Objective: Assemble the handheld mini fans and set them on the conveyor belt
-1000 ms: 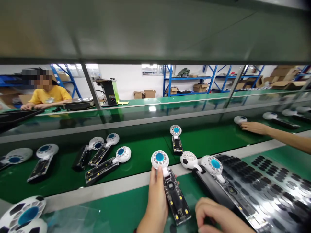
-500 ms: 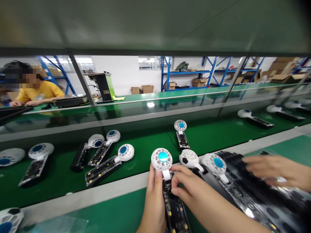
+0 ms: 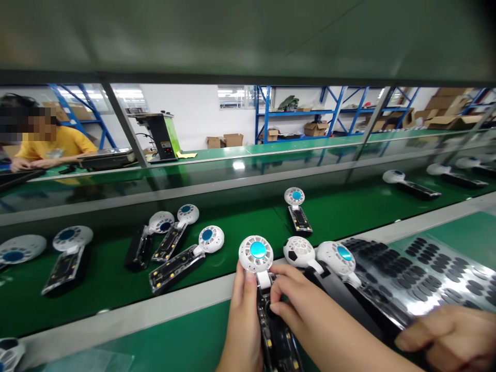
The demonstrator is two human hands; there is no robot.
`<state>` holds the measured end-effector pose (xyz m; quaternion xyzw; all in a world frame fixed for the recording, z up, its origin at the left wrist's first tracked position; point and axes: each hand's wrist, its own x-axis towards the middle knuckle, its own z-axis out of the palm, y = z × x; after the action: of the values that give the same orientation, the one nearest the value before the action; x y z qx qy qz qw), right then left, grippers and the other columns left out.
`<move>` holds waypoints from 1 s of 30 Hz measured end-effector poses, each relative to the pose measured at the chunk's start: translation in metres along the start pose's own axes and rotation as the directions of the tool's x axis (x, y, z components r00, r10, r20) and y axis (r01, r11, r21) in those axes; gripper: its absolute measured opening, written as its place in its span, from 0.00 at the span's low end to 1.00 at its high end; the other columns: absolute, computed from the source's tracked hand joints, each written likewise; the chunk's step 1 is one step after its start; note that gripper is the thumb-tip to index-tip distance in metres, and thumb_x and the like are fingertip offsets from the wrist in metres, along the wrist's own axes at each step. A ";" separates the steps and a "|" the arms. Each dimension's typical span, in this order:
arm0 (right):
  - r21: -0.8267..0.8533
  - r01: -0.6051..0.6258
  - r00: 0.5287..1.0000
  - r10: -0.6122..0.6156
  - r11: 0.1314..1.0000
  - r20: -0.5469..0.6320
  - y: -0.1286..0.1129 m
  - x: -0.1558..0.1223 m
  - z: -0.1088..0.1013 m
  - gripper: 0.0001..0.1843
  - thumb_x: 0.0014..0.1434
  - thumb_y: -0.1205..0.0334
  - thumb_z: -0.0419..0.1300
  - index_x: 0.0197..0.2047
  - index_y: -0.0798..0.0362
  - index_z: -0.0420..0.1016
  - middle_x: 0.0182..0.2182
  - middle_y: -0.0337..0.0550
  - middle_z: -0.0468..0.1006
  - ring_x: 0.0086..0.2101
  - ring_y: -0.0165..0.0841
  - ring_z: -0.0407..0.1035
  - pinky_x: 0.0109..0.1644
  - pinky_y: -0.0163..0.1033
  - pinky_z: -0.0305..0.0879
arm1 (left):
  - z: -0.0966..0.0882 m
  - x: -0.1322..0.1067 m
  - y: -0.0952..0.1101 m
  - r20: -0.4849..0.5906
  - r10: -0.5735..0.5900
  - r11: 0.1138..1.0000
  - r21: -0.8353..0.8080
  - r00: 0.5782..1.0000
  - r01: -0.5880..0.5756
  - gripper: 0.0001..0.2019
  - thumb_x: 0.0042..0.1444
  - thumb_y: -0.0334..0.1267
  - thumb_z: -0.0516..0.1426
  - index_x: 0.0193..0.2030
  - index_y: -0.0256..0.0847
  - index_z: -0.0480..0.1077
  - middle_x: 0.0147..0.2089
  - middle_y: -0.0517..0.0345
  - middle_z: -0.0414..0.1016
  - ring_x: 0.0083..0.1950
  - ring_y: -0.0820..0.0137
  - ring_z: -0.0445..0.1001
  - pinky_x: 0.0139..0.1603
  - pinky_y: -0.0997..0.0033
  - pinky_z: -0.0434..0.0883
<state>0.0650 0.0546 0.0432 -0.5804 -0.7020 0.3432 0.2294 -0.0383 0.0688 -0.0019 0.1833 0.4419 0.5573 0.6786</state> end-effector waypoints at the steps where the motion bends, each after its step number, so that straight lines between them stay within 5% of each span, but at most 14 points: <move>1: -0.012 0.005 1.000 -0.005 1.000 -0.002 0.000 0.000 0.000 0.09 0.51 0.74 0.49 0.25 0.51 0.62 0.48 0.42 0.65 0.42 0.32 0.66 0.45 0.36 0.61 | 0.000 0.000 0.000 0.003 -0.005 1.000 -0.014 1.000 0.005 0.26 0.51 0.49 0.54 0.57 0.49 0.57 0.59 0.55 0.63 0.58 0.61 0.61 0.58 0.63 0.58; 9: -0.029 0.058 0.996 -0.060 0.998 -0.068 0.005 0.003 0.005 0.09 0.50 0.75 0.49 0.26 0.50 0.63 0.47 0.42 0.66 0.45 0.34 0.64 0.45 0.37 0.61 | -0.002 0.003 0.001 0.005 -0.038 0.998 -0.042 0.999 0.038 0.25 0.53 0.47 0.53 0.58 0.49 0.56 0.56 0.54 0.65 0.55 0.63 0.66 0.50 0.68 0.66; 12: 0.079 0.017 0.994 -0.008 0.997 -0.109 0.010 0.003 0.008 0.14 0.50 0.73 0.50 0.39 0.48 0.64 0.47 0.42 0.66 0.46 0.34 0.64 0.46 0.37 0.61 | -0.004 0.004 0.000 0.001 -0.024 0.999 -0.043 1.000 0.024 0.27 0.52 0.48 0.53 0.59 0.49 0.54 0.57 0.53 0.64 0.55 0.62 0.65 0.52 0.67 0.65; 15: 0.249 -0.123 0.992 0.115 0.961 0.048 0.013 0.001 0.009 0.27 0.52 0.66 0.51 0.56 0.47 0.51 0.47 0.45 0.69 0.45 0.35 0.66 0.47 0.40 0.61 | -0.005 0.003 -0.002 0.011 0.019 1.000 0.010 1.000 -0.019 0.31 0.50 0.51 0.54 0.60 0.51 0.51 0.58 0.53 0.63 0.57 0.60 0.62 0.55 0.63 0.61; 19: 0.411 -0.102 0.990 0.051 0.906 0.135 0.007 -0.005 0.010 0.30 0.53 0.64 0.49 0.59 0.50 0.46 0.48 0.47 0.70 0.46 0.35 0.66 0.50 0.40 0.59 | -0.006 -0.001 0.004 -0.003 0.133 0.966 0.225 0.991 -0.129 0.28 0.51 0.52 0.51 0.59 0.49 0.54 0.61 0.55 0.58 0.61 0.62 0.55 0.60 0.63 0.54; 21: 0.488 -0.054 0.998 0.030 0.871 0.057 0.004 -0.003 0.005 0.28 0.52 0.63 0.50 0.57 0.50 0.49 0.47 0.44 0.71 0.45 0.34 0.67 0.48 0.37 0.61 | -0.006 0.000 0.017 0.047 0.320 0.844 0.440 0.946 -0.307 0.24 0.54 0.50 0.48 0.57 0.46 0.58 0.62 0.55 0.55 0.62 0.63 0.52 0.61 0.64 0.51; 23: 0.434 -0.040 0.997 0.062 0.900 -0.037 0.003 0.011 -0.007 0.23 0.54 0.62 0.48 0.54 0.49 0.52 0.43 0.40 0.73 0.41 0.33 0.70 0.44 0.36 0.64 | -0.008 0.006 0.036 0.127 0.517 0.542 0.716 0.846 -0.439 0.21 0.56 0.44 0.46 0.55 0.40 0.61 0.62 0.50 0.53 0.64 0.62 0.48 0.62 0.64 0.47; 25: 0.272 -0.051 0.986 0.091 0.961 -0.139 0.005 0.039 -0.027 0.21 0.56 0.60 0.46 0.54 0.49 0.53 0.39 0.39 0.75 0.36 0.33 0.71 0.39 0.37 0.66 | -0.013 0.016 0.058 0.200 0.569 0.202 0.906 0.798 -0.372 0.20 0.56 0.38 0.46 0.54 0.33 0.62 0.62 0.43 0.51 0.65 0.57 0.43 0.62 0.59 0.43; 27: 0.170 -0.050 0.976 0.085 0.984 -0.201 0.004 0.075 -0.051 0.22 0.57 0.59 0.46 0.55 0.52 0.53 0.37 0.43 0.75 0.35 0.35 0.71 0.40 0.40 0.65 | -0.019 0.030 0.078 0.217 0.491 0.020 0.965 0.844 -0.260 0.20 0.53 0.33 0.50 0.52 0.27 0.64 0.60 0.34 0.54 0.64 0.51 0.42 0.61 0.54 0.43; 30: 0.060 -0.065 0.951 0.080 0.996 -0.298 -0.004 0.118 -0.082 0.27 0.59 0.56 0.47 0.59 0.56 0.48 0.46 0.51 0.70 0.42 0.39 0.67 0.46 0.48 0.60 | -0.024 0.052 0.094 0.246 0.351 -0.024 0.967 0.904 -0.254 0.15 0.49 0.31 0.56 0.45 0.31 0.68 0.53 0.38 0.64 0.60 0.53 0.54 0.58 0.52 0.52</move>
<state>0.0955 0.1861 0.0909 -0.6453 -0.6286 0.2764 0.3348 -0.1139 0.1399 0.0347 0.6666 0.6728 0.2410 0.2120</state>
